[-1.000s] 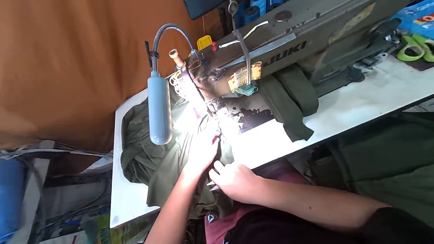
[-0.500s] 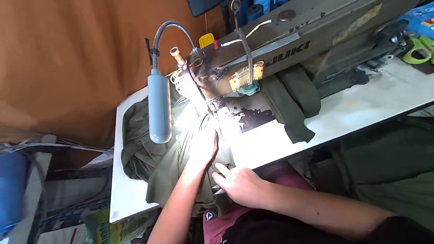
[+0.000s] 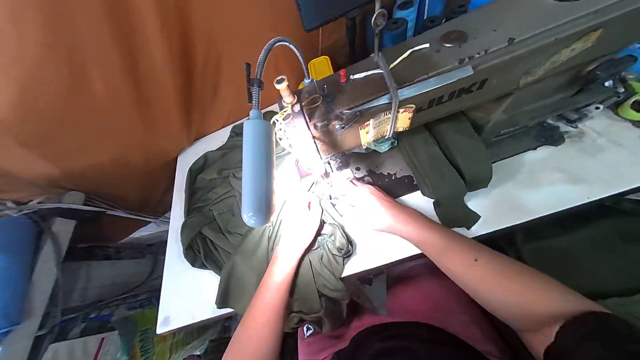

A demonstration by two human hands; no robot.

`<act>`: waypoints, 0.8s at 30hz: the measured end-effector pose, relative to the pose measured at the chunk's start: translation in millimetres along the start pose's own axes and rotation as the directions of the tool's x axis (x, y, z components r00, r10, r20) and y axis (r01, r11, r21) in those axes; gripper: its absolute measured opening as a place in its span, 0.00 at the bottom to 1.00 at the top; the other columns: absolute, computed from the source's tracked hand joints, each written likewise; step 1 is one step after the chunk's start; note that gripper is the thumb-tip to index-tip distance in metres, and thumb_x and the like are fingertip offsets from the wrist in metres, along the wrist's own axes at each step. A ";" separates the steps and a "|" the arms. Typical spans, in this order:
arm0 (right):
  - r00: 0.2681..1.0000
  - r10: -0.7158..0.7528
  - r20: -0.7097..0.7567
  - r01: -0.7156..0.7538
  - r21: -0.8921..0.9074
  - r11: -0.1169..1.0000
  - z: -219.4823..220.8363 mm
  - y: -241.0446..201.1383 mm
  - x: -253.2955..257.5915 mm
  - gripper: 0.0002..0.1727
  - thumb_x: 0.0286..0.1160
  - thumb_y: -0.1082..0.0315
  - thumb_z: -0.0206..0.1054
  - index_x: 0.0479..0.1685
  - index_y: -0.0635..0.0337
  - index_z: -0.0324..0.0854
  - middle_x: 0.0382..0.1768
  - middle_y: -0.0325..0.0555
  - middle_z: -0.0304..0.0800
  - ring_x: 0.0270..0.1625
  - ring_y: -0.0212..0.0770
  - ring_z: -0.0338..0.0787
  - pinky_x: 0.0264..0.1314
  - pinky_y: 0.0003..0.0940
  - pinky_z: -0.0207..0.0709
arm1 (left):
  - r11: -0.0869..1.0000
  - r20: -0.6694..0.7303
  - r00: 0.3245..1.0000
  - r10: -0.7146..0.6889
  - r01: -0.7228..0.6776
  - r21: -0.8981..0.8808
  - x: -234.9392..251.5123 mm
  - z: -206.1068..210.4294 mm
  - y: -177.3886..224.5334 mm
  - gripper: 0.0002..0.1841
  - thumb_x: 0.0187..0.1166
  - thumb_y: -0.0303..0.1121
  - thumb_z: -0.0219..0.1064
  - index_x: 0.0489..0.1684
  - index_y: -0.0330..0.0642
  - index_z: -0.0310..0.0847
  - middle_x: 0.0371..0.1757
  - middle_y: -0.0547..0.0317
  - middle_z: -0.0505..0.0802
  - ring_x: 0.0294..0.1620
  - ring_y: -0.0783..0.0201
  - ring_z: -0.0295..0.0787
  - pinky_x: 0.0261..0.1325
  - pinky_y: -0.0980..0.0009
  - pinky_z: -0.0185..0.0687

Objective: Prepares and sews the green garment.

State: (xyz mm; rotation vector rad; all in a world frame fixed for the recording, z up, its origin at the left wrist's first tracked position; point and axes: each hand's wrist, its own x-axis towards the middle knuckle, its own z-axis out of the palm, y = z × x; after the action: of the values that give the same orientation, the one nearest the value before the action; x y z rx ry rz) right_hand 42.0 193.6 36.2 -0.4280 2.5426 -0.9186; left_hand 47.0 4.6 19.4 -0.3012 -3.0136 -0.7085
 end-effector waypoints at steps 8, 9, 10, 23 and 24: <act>0.999 0.038 -0.020 -0.038 0.009 0.999 8.4 -5.2 10.4 0.20 0.87 0.57 0.62 0.66 0.63 0.82 0.57 0.59 0.88 0.62 0.58 0.88 0.67 0.58 0.77 | 0.999 -0.028 0.999 0.037 -0.037 0.003 -1.4 1.4 1.5 0.14 0.83 0.30 0.59 0.33 0.31 0.87 0.36 0.43 0.91 0.43 0.47 0.91 0.48 0.48 0.84; 0.998 0.062 -0.012 -0.062 0.024 0.998 9.2 -5.9 11.5 0.21 0.87 0.57 0.62 0.66 0.63 0.81 0.56 0.60 0.89 0.62 0.58 0.87 0.67 0.58 0.76 | 0.999 -0.029 0.998 0.048 -0.048 0.003 -1.5 0.9 1.9 0.14 0.83 0.30 0.59 0.34 0.30 0.88 0.37 0.42 0.91 0.44 0.46 0.91 0.50 0.47 0.85; 0.997 0.073 -0.006 -0.073 0.028 0.997 9.7 -7.1 12.2 0.20 0.87 0.58 0.62 0.66 0.64 0.82 0.56 0.61 0.89 0.62 0.59 0.87 0.68 0.59 0.76 | 0.998 -0.018 0.998 0.056 -0.056 0.004 -1.8 0.1 2.4 0.14 0.84 0.30 0.59 0.35 0.29 0.88 0.39 0.41 0.92 0.47 0.45 0.91 0.52 0.46 0.84; 0.853 -0.247 -0.460 0.370 0.197 0.908 44.8 25.1 -35.9 0.18 0.74 0.59 0.66 0.47 0.66 0.90 0.42 0.53 0.94 0.46 0.43 0.92 0.52 0.41 0.85 | 0.775 0.256 0.952 -0.168 0.288 -0.562 -21.4 -34.0 6.8 0.07 0.84 0.26 0.61 0.44 0.31 0.83 0.37 0.60 0.90 0.31 0.75 0.88 0.39 0.78 0.87; 0.842 -0.258 -0.474 0.371 0.162 0.914 48.8 25.2 -40.0 0.18 0.74 0.59 0.67 0.48 0.66 0.90 0.42 0.54 0.95 0.45 0.44 0.93 0.51 0.41 0.86 | 0.774 0.282 0.942 -0.180 0.312 -0.550 -22.8 -34.5 10.6 0.07 0.84 0.26 0.62 0.44 0.31 0.83 0.36 0.60 0.90 0.31 0.76 0.87 0.39 0.79 0.86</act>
State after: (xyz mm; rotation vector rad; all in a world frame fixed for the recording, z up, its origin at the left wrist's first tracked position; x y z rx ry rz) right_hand 96.0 202.4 -4.2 -0.6383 2.7458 -1.6052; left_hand 70.9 -5.5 53.2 0.0263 -2.9600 -1.7545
